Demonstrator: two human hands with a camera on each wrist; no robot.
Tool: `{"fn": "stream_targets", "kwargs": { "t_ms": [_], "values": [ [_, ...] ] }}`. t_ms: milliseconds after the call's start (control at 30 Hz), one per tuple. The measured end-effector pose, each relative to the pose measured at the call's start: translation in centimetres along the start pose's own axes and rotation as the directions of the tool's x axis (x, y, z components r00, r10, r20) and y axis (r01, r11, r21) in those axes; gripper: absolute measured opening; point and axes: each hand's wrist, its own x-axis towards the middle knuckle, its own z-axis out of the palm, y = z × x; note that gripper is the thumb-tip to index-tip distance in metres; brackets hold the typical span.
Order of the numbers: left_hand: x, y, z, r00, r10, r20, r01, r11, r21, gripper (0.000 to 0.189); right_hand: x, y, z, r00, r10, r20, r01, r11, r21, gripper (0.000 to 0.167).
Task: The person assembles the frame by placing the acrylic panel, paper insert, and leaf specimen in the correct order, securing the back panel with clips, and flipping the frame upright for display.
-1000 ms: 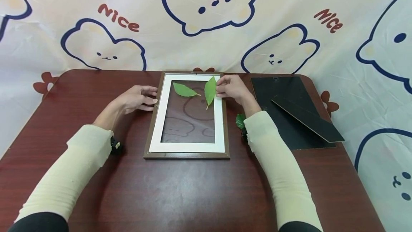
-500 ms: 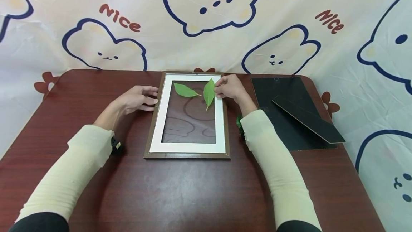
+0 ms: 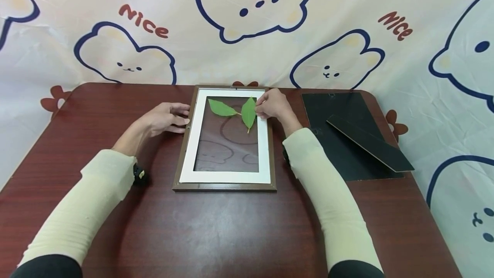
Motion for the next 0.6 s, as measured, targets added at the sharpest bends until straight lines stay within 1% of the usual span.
{"fn": "stream_targets", "kwargs": {
  "t_ms": [133,400,600],
  "values": [
    [0.01,0.07,-0.04,1.0,0.003,0.001,-0.003,1.0,0.003,0.063,0.09,-0.37,0.14,1.0,0.01,-0.002,-0.01,0.999,-0.038,0.016],
    [0.0,0.13,-0.04,1.0,0.004,-0.008,-0.004,1.0,0.003,0.062,0.39,-0.59,0.44,1.0,0.017,-0.022,-0.019,0.998,-0.067,0.017],
    [0.01,0.0,-0.01,1.0,0.006,0.003,-0.006,1.0,0.003,0.063,0.39,-0.64,0.64,0.999,0.02,-0.038,-0.023,0.996,-0.091,0.017]
  ]
}}
